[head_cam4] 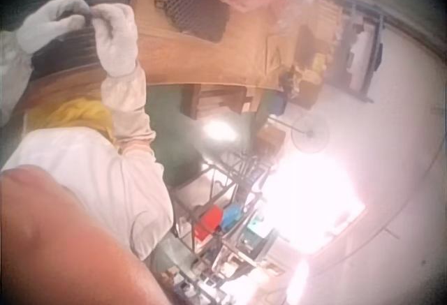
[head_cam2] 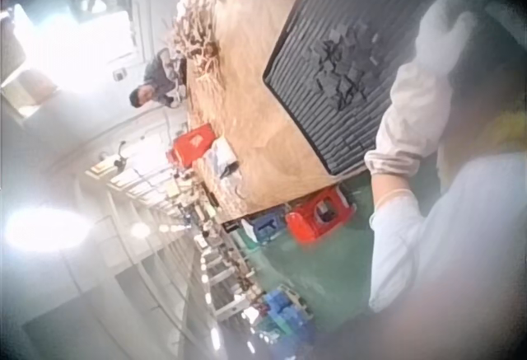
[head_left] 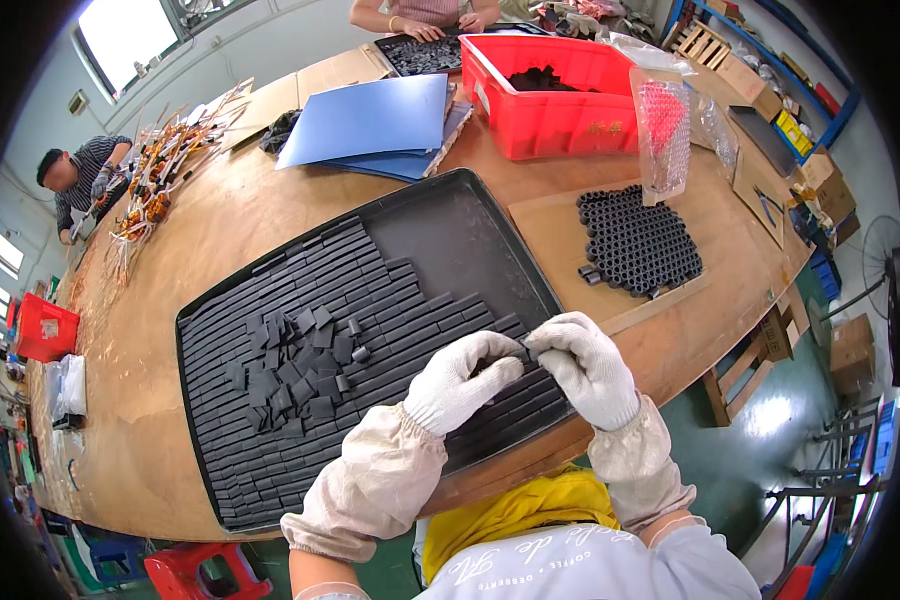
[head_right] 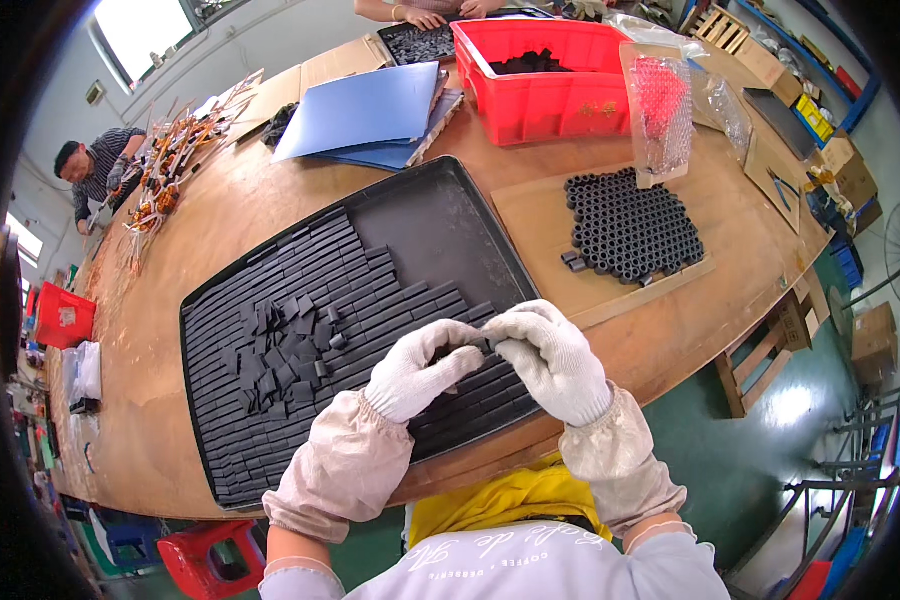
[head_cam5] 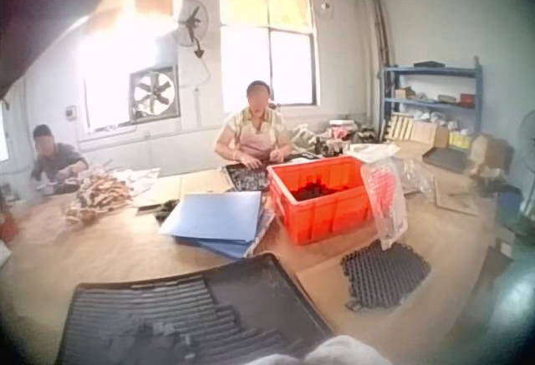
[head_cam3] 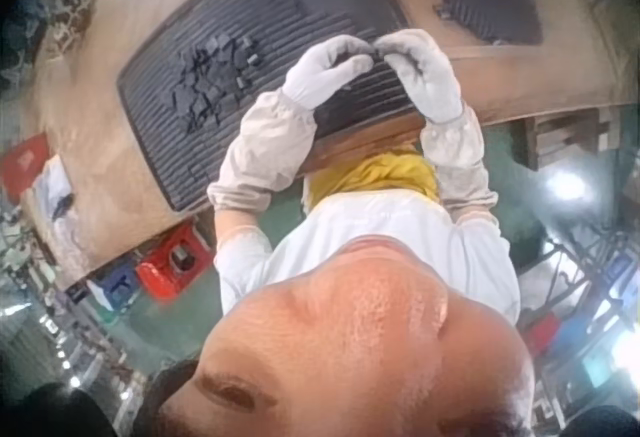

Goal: The person sorts and assembles small rubber or plastic components on a tray by hand.

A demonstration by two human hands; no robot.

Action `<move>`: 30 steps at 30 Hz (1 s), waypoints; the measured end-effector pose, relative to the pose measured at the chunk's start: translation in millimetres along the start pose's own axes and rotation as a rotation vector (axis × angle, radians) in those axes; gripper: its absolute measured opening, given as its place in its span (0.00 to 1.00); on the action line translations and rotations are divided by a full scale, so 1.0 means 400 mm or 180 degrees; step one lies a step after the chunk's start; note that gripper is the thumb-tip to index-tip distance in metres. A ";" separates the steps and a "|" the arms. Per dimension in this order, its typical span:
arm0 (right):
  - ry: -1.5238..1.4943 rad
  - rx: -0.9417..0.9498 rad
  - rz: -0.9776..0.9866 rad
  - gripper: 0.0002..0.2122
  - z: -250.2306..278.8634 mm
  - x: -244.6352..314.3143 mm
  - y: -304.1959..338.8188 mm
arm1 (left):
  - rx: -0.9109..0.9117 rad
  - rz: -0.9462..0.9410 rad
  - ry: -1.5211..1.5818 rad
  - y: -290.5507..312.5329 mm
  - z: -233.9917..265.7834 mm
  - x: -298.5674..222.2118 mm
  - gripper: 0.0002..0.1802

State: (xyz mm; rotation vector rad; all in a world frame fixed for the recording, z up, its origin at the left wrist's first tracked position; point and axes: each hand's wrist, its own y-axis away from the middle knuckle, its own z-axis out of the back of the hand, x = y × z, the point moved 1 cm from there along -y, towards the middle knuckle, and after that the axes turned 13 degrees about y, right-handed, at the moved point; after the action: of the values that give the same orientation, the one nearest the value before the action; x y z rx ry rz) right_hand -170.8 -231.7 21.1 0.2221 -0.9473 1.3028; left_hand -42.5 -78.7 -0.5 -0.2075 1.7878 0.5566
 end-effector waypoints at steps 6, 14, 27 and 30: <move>-0.1393 0.0069 -0.0899 0.10 -0.017 -0.014 0.023 | 0.0024 0.0020 -0.0112 0.005 -0.011 -0.009 0.18; -0.1540 -0.0292 -0.1017 0.09 -0.048 -0.033 0.020 | 0.0068 0.0112 -0.0036 -0.003 -0.004 -0.011 0.19; -0.0448 -0.0322 -0.0519 0.04 -0.063 -0.012 0.007 | -0.0059 -0.0071 0.0415 0.004 0.005 0.013 0.18; -0.0206 -0.0309 -0.0188 0.06 -0.055 -0.011 0.008 | -0.0150 0.0027 0.0147 0.012 0.004 0.002 0.18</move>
State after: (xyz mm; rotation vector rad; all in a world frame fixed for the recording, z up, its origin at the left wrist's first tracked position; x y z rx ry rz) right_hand -163.3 -219.9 3.2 0.2165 -1.0487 1.1985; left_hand -43.3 -73.8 -0.5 -0.2471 1.8221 0.6045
